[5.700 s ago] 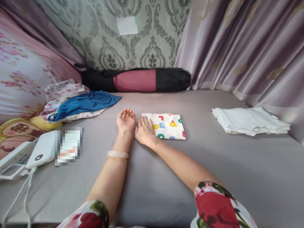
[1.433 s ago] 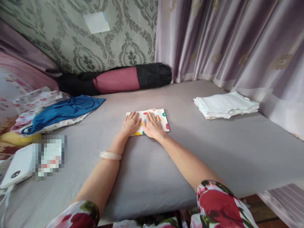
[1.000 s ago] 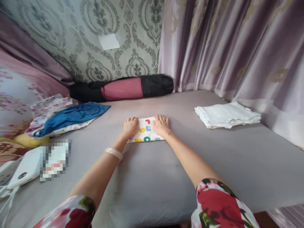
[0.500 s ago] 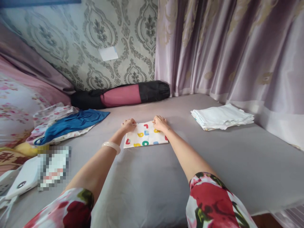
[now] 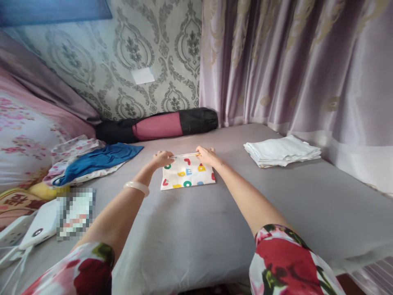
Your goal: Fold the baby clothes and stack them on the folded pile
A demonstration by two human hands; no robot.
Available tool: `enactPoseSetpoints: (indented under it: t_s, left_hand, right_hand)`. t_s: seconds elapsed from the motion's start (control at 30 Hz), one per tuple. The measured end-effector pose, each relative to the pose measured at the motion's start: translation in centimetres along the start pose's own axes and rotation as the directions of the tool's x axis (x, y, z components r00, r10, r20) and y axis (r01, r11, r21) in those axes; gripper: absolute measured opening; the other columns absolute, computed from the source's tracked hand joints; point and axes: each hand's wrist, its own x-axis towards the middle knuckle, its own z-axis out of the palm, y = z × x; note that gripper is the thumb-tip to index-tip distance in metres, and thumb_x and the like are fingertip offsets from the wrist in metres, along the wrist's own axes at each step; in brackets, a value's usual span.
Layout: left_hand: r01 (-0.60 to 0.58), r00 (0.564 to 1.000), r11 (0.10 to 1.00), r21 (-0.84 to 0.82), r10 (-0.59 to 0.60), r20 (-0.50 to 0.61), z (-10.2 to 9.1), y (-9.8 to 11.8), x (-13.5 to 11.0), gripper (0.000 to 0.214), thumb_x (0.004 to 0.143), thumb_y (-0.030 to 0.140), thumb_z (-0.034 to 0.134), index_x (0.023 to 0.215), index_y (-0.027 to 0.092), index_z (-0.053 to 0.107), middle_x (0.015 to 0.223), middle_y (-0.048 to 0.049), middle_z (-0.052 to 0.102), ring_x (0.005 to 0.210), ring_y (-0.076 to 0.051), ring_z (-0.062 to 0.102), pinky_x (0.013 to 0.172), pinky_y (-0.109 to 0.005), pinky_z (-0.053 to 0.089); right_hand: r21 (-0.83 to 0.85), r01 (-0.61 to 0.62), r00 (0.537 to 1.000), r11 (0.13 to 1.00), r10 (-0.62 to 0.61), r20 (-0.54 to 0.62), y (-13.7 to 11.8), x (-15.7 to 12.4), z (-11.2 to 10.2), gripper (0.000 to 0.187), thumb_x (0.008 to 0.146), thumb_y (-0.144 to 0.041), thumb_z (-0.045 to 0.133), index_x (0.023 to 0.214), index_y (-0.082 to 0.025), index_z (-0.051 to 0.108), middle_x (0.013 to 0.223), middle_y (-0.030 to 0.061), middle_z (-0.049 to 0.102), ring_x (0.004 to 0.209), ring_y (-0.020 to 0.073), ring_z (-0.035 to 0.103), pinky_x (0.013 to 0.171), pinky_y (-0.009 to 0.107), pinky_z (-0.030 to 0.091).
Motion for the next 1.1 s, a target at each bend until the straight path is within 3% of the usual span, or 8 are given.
enactPoseSetpoints:
  t_s: [0.2, 0.43, 0.53, 0.6, 0.7, 0.77, 0.93, 1.1]
  left_hand:
    - [-0.190, 0.965, 0.938, -0.290, 0.233, 0.119, -3.8, -1.1, -0.4, 0.027, 0.070, 0.028, 0.058, 0.091, 0.016, 0.069, 0.087, -0.0045, 0.073, 0.082, -0.021, 0.065, 0.070, -0.028, 0.049]
    - [-0.225, 0.921, 0.811, -0.541, 0.358, 0.153, -7.0, -1.1, -1.4, 0.025, 0.068, 0.031, 0.064, 0.089, 0.017, 0.069, 0.085, -0.0023, 0.072, 0.079, -0.018, 0.065, 0.070, -0.026, 0.050]
    - [-0.256, 0.941, 0.818, -0.515, 0.332, 0.059, -7.9, -0.4, -1.5, 0.026, 0.072, 0.028, 0.062, 0.093, 0.015, 0.068, 0.086, -0.0050, 0.072, 0.079, -0.018, 0.065, 0.072, -0.029, 0.050]
    - [-0.283, 0.959, 0.871, -0.401, 0.267, -0.097, -8.1, 0.2, -1.4, 0.024, 0.074, 0.024, 0.060, 0.095, 0.014, 0.068, 0.088, -0.0060, 0.072, 0.082, -0.020, 0.065, 0.078, -0.033, 0.049]
    - [-0.250, 0.916, 0.956, -0.156, 0.182, -0.357, -7.4, 1.1, -1.0, 0.024, 0.078, 0.019, 0.054, 0.098, 0.020, 0.068, 0.095, -0.0037, 0.073, 0.095, -0.023, 0.064, 0.097, -0.043, 0.039]
    - [-0.211, 0.878, 0.976, -0.052, 0.166, -0.448, -6.3, 1.3, -0.9, 0.027, 0.079, 0.017, 0.051, 0.100, 0.024, 0.067, 0.098, -0.0022, 0.073, 0.101, -0.023, 0.062, 0.104, -0.044, 0.030]
    - [-0.229, 0.859, 0.972, 0.053, 0.227, -0.458, -2.3, 0.3, -2.0, 0.034, 0.081, 0.013, 0.044, 0.104, 0.027, 0.065, 0.104, -0.0030, 0.072, 0.107, -0.022, 0.058, 0.107, -0.043, 0.024]
    - [-0.272, 0.853, 0.960, 0.064, 0.272, -0.446, 0.4, -0.5, -4.7, 0.033, 0.084, 0.013, 0.041, 0.104, 0.028, 0.063, 0.106, -0.0031, 0.071, 0.106, -0.021, 0.058, 0.110, -0.042, 0.020]
  right_hand:
    - [0.060, 0.015, 0.994, 0.998, -0.021, 0.112, -0.7, -0.2, -4.1, 0.017, 0.088, -0.024, 0.054, 0.096, -0.023, 0.068, 0.099, 0.0031, 0.073, 0.092, 0.0209, 0.066, 0.083, 0.030, 0.045]
    - [0.265, 0.042, 0.981, 0.963, -0.090, 0.173, -0.8, -0.2, -7.5, 0.015, 0.085, -0.018, 0.056, 0.091, -0.017, 0.069, 0.089, 0.0023, 0.073, 0.080, 0.0171, 0.065, 0.061, 0.022, 0.046]
    - [0.191, 0.062, 0.995, 0.980, -0.077, 0.070, -1.3, -0.1, -8.4, 0.015, 0.086, -0.021, 0.056, 0.092, -0.018, 0.070, 0.091, 0.0026, 0.073, 0.083, 0.0181, 0.065, 0.068, 0.024, 0.046]
    - [0.076, 0.092, 0.993, 0.993, -0.086, -0.084, -1.7, 0.0, -8.5, 0.017, 0.087, -0.022, 0.054, 0.095, -0.019, 0.069, 0.096, 0.0039, 0.073, 0.089, 0.0199, 0.064, 0.077, 0.028, 0.045]
    - [-0.109, 0.135, 0.940, 0.985, -0.162, -0.299, -2.1, -0.1, -7.7, 0.023, 0.090, -0.018, 0.047, 0.101, -0.019, 0.068, 0.102, 0.0068, 0.070, 0.098, 0.0226, 0.061, 0.092, 0.036, 0.038]
    - [-0.196, 0.147, 0.909, 0.969, -0.210, -0.359, -2.1, -0.4, -6.6, 0.026, 0.090, -0.014, 0.044, 0.101, -0.018, 0.067, 0.102, 0.0084, 0.069, 0.100, 0.0234, 0.058, 0.099, 0.039, 0.032]
    - [-0.261, 0.182, 0.915, 0.948, -0.260, -0.308, -1.5, -1.9, -3.3, 0.028, 0.088, -0.012, 0.042, 0.101, -0.019, 0.066, 0.103, 0.0084, 0.066, 0.100, 0.0238, 0.054, 0.107, 0.041, 0.022]
    - [-0.258, 0.207, 0.920, 0.944, -0.278, -0.278, -1.4, -4.4, -1.6, 0.027, 0.086, -0.011, 0.042, 0.097, -0.020, 0.065, 0.100, 0.0076, 0.066, 0.098, 0.0235, 0.054, 0.108, 0.039, 0.022]
